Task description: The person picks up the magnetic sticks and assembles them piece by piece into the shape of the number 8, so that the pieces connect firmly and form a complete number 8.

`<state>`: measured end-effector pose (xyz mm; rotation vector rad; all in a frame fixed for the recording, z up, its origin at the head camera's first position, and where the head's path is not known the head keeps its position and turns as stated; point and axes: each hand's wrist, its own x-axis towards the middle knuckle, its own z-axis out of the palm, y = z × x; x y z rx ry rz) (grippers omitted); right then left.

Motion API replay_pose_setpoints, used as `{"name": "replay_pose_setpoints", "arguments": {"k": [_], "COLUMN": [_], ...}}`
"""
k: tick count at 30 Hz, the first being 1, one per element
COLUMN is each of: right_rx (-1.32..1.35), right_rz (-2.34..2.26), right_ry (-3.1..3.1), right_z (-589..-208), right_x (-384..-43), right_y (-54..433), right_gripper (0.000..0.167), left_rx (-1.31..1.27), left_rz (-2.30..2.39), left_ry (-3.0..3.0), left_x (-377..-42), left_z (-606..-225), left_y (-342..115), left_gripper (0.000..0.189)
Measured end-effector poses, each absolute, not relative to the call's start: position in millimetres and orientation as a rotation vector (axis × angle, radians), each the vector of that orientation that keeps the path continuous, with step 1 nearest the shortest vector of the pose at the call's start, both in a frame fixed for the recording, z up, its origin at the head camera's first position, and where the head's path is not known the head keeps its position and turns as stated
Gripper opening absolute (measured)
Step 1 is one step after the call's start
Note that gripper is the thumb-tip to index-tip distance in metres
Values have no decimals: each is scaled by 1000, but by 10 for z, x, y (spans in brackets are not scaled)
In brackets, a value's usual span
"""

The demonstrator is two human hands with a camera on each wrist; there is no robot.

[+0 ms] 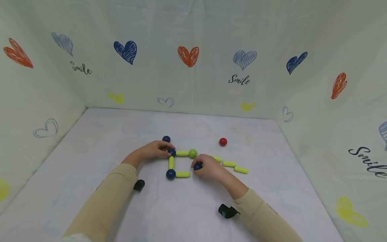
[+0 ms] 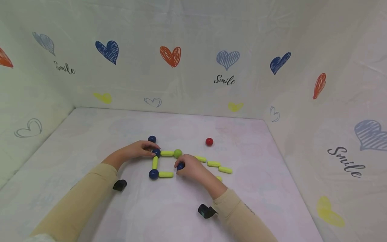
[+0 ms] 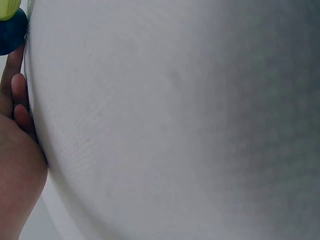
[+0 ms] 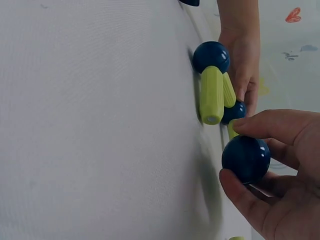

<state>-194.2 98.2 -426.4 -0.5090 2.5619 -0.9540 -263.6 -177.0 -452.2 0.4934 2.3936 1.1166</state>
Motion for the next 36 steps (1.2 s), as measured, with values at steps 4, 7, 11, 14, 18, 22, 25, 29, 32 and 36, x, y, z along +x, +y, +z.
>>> {"name": "replay_pose_setpoints", "arguments": {"k": [4, 7, 11, 14, 18, 22, 25, 29, 32, 36], "right_rx": [-524, -535, -546, -557, -562, -569, -575, -572, -569, -571], "right_rz": [-958, -960, -955, -947, -931, -928, -935, -928, -919, -921], "right_ry": [2549, 2547, 2550, 2554, 2555, 2557, 2563, 2563, 2560, 2560], "right_z": [-4295, -4326, -4360, -4375, -4392, -4409, -4420, -4428, -4431, -4436], "right_x": [-1921, -1911, -1900, -1895, -1888, -1887, -1889, -1886, -1883, -1877], "right_y": [952, 936, 922, 908, 896, 890, 879, 862, 852, 850], "right_gripper": [16, 16, 16, 15, 15, 15, 16, 17, 18, 19], "left_rx": [472, 474, 476, 463, 466, 468, 469, 478, 470, 466], "left_rz": [1111, 1113, 1112, 1119, 1115, 1123, 1136, 1134, 1133, 1137], "left_ry": [2398, 2399, 2400, 2400, 2401, 2397, 2389, 2383, 2385, 2382], "left_x": [-2634, -2630, -2621, -2615, -2620, -2627, -2628, -2633, -2633, -2625], "left_z": [-4534, -4532, -4522, -4513, -4521, -4525, -4517, -4521, -4523, -4511], "left_y": [-1762, -1758, -1757, -1758, -1760, -1763, -1763, -1759, -1757, -1750], "left_gripper": [34, 34, 34, 33, 33, 34, 34, 34, 34, 34]}}
